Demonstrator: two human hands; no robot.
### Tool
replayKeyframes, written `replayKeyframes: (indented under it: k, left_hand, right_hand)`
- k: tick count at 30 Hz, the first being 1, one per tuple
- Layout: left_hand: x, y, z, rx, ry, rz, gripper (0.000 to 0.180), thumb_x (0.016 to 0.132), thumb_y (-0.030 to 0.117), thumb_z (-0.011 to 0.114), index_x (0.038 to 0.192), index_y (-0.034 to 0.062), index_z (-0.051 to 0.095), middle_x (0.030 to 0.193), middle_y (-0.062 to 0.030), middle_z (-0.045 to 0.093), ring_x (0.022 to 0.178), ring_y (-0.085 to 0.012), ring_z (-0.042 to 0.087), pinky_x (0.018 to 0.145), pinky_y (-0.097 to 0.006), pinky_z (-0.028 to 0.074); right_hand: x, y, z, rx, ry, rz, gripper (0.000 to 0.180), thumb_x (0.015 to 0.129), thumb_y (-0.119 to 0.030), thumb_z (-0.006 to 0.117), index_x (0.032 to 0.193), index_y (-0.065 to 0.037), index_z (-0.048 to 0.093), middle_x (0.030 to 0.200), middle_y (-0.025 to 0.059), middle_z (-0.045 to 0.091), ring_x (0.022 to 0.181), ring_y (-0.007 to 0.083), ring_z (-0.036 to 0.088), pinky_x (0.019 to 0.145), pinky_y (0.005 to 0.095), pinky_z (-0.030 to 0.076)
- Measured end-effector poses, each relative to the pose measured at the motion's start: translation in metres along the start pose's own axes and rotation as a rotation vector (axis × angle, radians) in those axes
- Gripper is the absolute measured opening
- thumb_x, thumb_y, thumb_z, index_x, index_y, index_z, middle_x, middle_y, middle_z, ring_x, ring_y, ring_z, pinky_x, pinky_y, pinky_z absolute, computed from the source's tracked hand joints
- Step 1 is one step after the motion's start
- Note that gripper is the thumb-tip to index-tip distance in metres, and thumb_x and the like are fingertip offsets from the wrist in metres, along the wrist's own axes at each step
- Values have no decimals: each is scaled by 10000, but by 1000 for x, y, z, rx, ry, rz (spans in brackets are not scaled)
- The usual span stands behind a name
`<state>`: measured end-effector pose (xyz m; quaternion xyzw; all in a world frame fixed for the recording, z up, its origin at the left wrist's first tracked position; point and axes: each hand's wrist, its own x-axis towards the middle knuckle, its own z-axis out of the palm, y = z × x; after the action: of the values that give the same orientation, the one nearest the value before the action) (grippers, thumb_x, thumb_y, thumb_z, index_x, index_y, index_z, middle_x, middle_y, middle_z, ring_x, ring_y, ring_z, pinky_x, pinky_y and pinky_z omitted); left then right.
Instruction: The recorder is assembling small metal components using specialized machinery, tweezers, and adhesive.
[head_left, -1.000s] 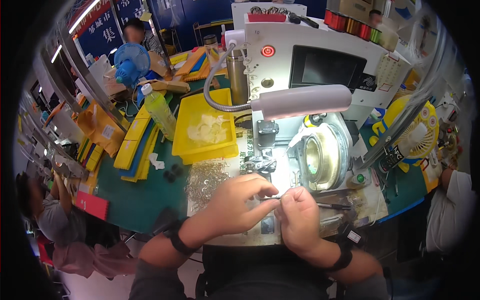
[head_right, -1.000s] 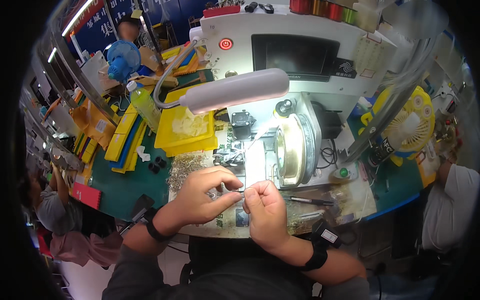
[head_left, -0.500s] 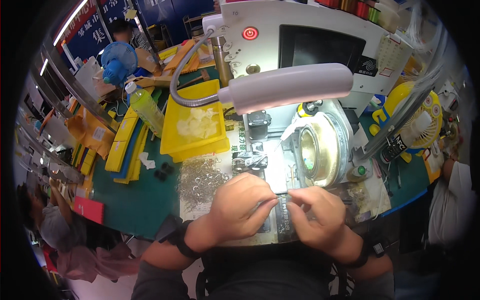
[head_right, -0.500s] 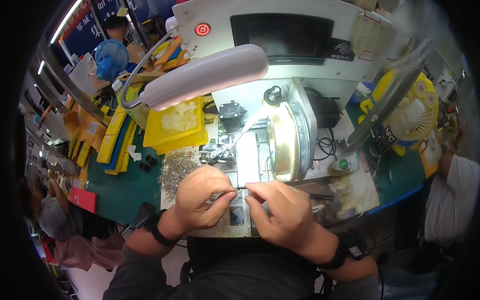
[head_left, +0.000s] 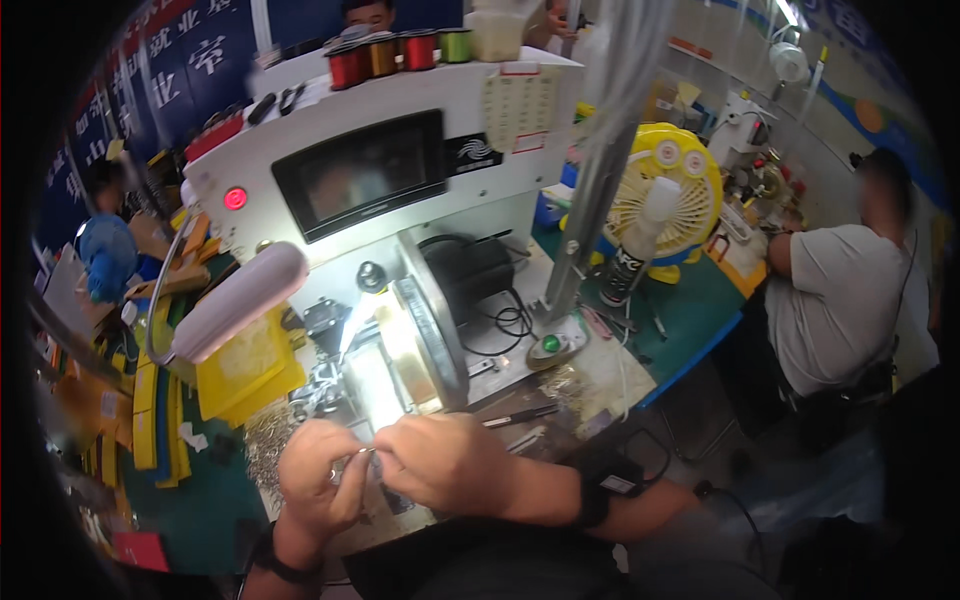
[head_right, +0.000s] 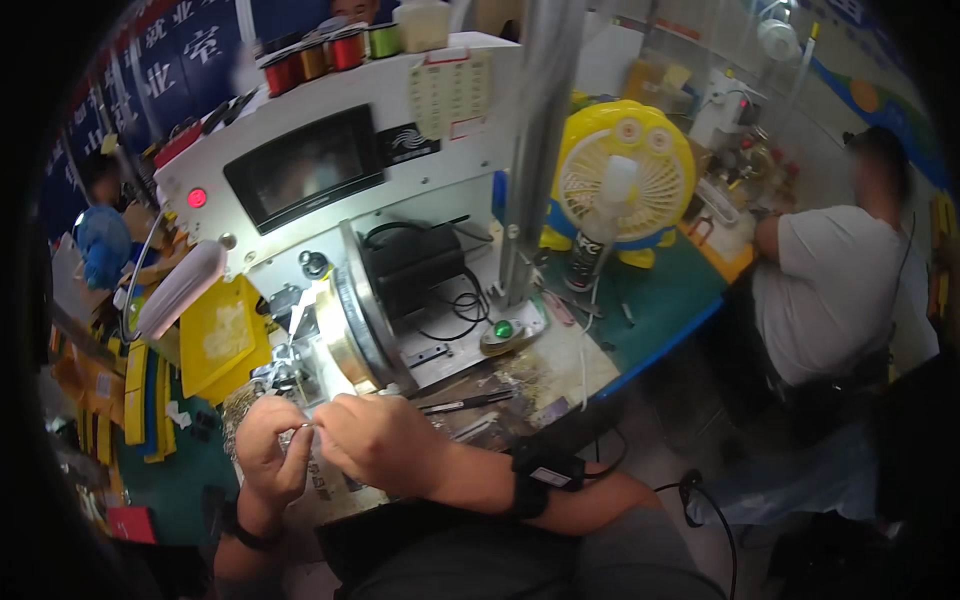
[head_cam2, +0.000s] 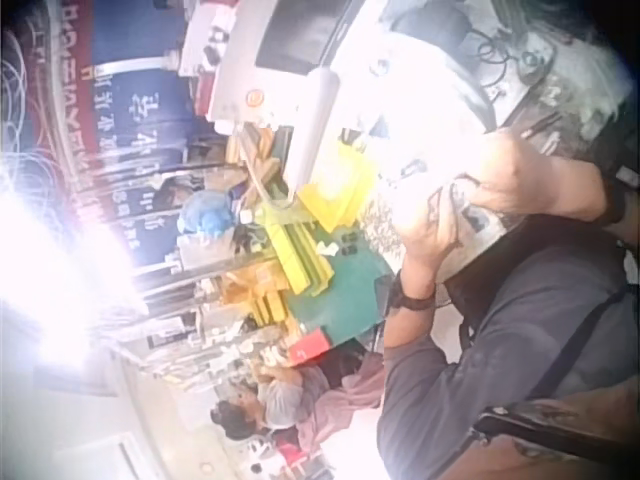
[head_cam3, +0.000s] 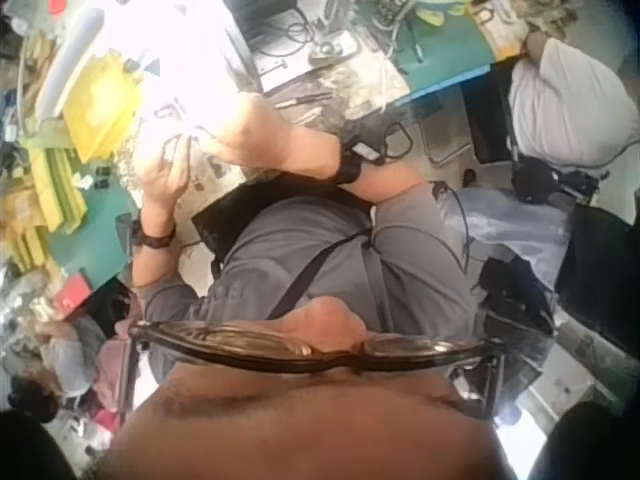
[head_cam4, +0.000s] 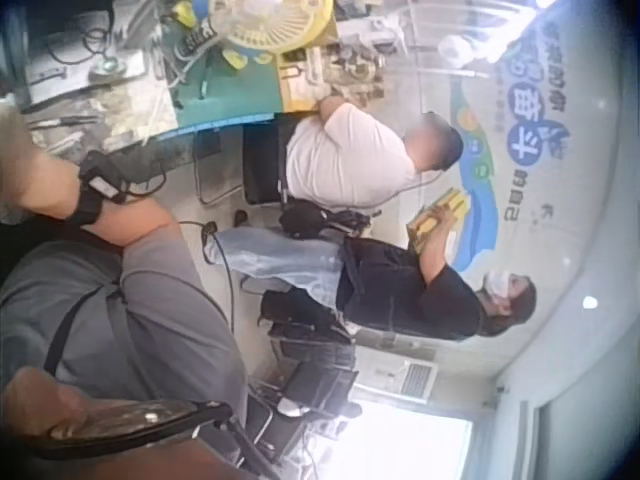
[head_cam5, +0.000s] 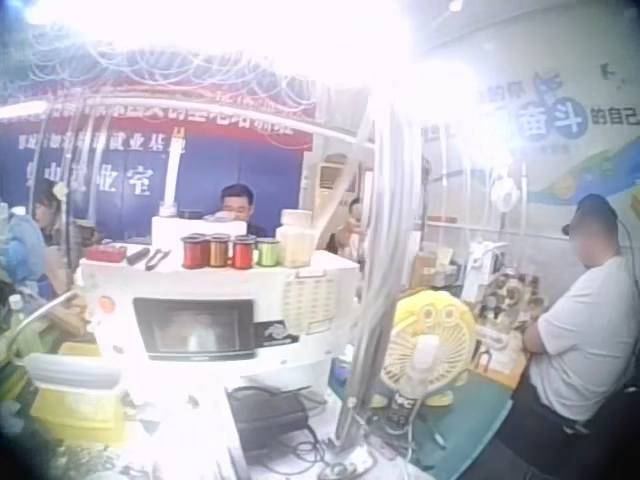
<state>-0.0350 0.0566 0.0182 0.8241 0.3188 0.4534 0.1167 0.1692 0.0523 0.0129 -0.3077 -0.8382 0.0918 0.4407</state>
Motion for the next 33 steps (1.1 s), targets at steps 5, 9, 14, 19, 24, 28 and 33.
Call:
replayKeyframes:
  k: [5,9,14,19,24,28,33]
  left_hand:
    - [0,-5,8,-11,-25,69,146,782,-58,660,881,27,594,843,-131,608,755,-287,582,717,-382,469]
    - [-1,0,7,109,51,70,181,748,-52,708,884,25,617,1013,-177,652,850,-352,647,794,-398,520]
    - [-7,-4,10,52,24,32,168,774,-49,707,901,14,616,1161,-232,662,1019,-404,674,910,-424,532]
    - [-8,-5,10,-20,3,21,151,792,-52,690,898,18,610,1161,-237,668,1097,-407,662,969,-462,518]
    - [-6,-16,10,-82,-53,52,164,813,-25,685,952,26,613,1189,-231,671,1136,-430,645,1000,-488,496]
    - [-4,-16,7,-62,-11,88,160,825,2,694,954,35,604,1207,-217,670,1128,-398,656,987,-476,511]
    - [-7,-23,6,-102,3,85,164,831,11,692,963,36,597,1211,-216,668,1126,-399,656,976,-474,517]
  right_hand:
    - [-28,15,-23,16,83,-28,252,852,-123,726,1057,2,649,827,95,664,681,242,658,605,340,522]
    - [-55,81,-120,105,466,282,109,905,-72,697,980,7,694,738,45,670,588,121,621,555,271,494]
    - [-25,176,-248,-250,856,619,289,870,-229,774,960,30,681,810,36,669,749,110,626,712,260,504]
    - [-15,202,-265,-658,563,710,369,825,-358,799,889,-14,680,756,63,606,739,134,569,700,349,485]
    - [-13,96,-245,133,959,426,293,982,-217,660,1126,35,620,1029,95,640,1000,201,619,906,353,502]
    - [-15,38,-155,197,578,128,396,946,-325,707,1038,36,572,933,115,613,827,204,606,748,338,511]
    - [9,1,-70,382,321,114,427,863,-321,808,1001,21,593,887,118,625,765,215,630,674,325,528]
